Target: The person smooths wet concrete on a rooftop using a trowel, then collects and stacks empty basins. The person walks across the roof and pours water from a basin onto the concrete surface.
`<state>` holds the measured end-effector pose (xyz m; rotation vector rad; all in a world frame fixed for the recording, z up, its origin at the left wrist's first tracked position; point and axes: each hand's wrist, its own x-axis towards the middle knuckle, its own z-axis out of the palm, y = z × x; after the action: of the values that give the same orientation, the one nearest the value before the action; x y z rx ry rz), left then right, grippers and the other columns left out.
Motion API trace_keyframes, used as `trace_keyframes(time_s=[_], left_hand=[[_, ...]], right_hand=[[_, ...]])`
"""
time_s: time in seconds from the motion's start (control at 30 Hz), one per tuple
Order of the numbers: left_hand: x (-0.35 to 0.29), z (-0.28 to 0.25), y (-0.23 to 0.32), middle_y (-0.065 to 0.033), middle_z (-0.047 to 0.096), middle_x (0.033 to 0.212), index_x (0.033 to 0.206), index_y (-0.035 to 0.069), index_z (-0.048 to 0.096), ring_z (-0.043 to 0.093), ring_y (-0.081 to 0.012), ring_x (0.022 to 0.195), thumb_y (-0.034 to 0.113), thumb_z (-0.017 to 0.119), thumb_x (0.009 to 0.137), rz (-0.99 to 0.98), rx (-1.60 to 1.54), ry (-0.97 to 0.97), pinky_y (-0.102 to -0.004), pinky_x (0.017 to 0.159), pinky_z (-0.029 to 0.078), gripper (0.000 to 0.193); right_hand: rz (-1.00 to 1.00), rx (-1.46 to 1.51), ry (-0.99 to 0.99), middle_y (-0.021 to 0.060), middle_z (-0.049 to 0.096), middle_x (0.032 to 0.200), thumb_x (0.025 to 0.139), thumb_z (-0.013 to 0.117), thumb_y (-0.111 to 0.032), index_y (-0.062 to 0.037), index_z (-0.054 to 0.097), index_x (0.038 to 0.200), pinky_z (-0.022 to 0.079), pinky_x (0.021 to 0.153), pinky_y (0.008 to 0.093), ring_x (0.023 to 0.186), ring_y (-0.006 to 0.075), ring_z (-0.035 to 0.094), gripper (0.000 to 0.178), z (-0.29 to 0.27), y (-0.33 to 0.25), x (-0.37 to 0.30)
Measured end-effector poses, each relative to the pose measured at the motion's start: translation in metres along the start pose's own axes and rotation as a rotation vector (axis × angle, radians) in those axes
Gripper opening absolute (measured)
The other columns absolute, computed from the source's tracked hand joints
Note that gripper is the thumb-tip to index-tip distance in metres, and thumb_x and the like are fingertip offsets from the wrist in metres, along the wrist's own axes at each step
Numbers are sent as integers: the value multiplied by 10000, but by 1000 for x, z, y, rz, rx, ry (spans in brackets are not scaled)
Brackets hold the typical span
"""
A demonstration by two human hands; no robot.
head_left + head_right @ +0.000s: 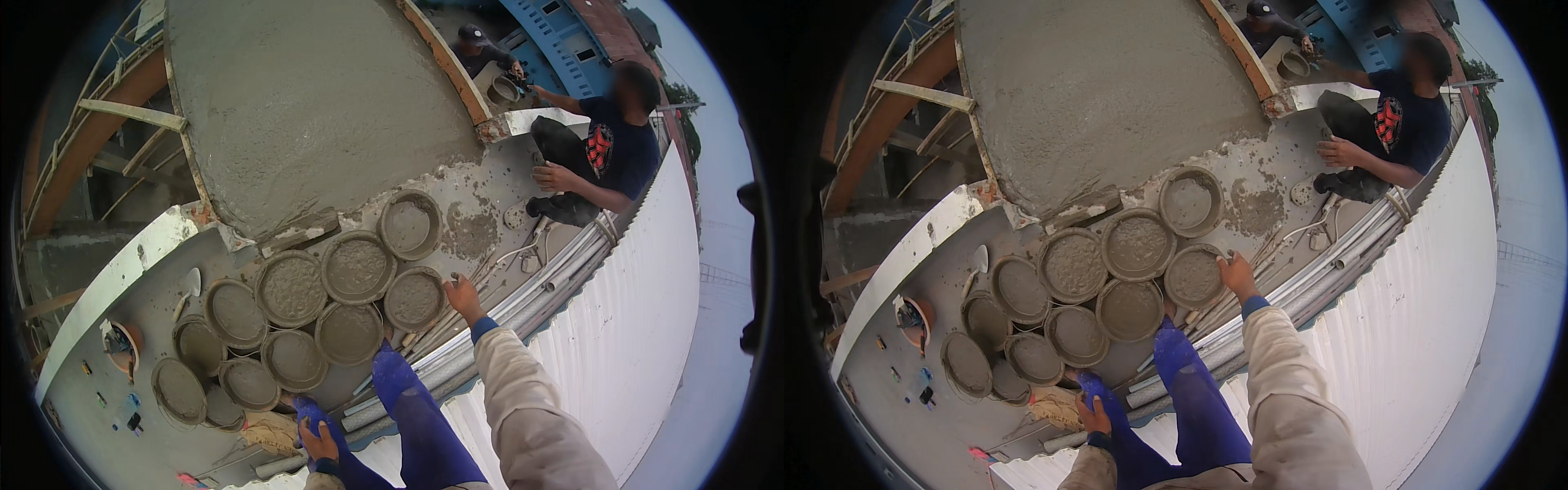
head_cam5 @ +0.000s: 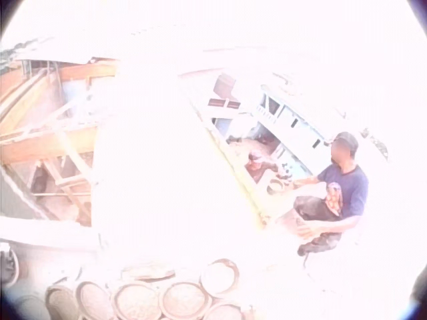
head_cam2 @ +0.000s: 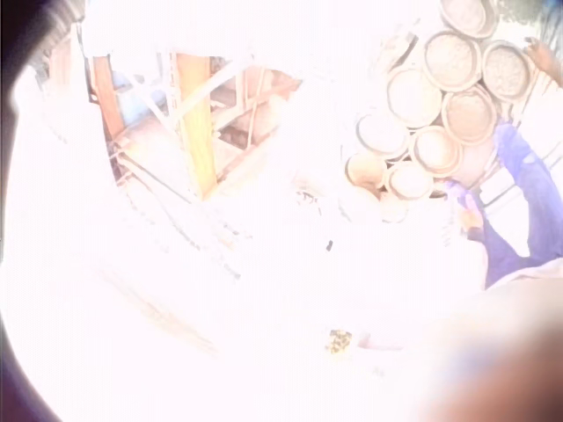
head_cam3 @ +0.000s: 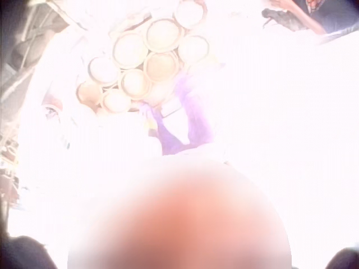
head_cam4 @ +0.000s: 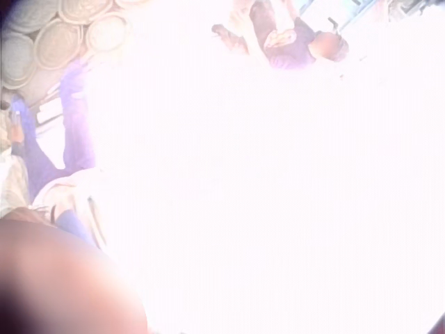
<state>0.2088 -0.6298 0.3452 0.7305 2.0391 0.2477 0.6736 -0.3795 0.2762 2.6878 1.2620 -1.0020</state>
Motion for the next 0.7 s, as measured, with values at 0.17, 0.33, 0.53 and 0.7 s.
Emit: trace_keyframes(time_s=[0.17, 0.33, 0.53, 0.7], left_hand=[[14, 33, 66, -291, 491, 1403, 1428, -84, 404, 468, -425, 1316, 283, 633, 928, 91, 62, -48, -463, 1123, 344, 661], [24, 46, 114, -307, 477, 1419, 1445, -75, 397, 466, -446, 1316, 318, 625, 931, 108, 184, -80, -469, 1114, 355, 686], [29, 35, 104, -287, 544, 1335, 1397, -78, 434, 524, -414, 1264, 228, 630, 934, 193, 374, 17, -448, 1076, 395, 589], [28, 19, 91, -285, 574, 1285, 1375, -70, 460, 549, -417, 1227, 167, 644, 901, 253, 347, 41, -452, 1062, 412, 561]], right_hand=[[-31, 200, 252, 263, 687, 1174, 938, 636, -437, 19, 606, 1313, 503, 962, 438, 1118, 394, 660, 591, -91, 6, 98], [-92, 403, 296, 258, 693, 1159, 941, 638, -438, 13, 621, 1301, 509, 936, 417, 1082, 372, 675, 577, -150, -3, 172], [-204, 708, 296, 154, 721, 1122, 950, 643, -469, 41, 621, 1298, 504, 922, 368, 1039, 241, 680, 617, -234, -29, 240], [-286, 917, 363, 94, 575, 1343, 960, 653, -479, -10, 505, 1415, 408, 1030, 341, 1279, 175, 513, 670, -335, -70, 314]])
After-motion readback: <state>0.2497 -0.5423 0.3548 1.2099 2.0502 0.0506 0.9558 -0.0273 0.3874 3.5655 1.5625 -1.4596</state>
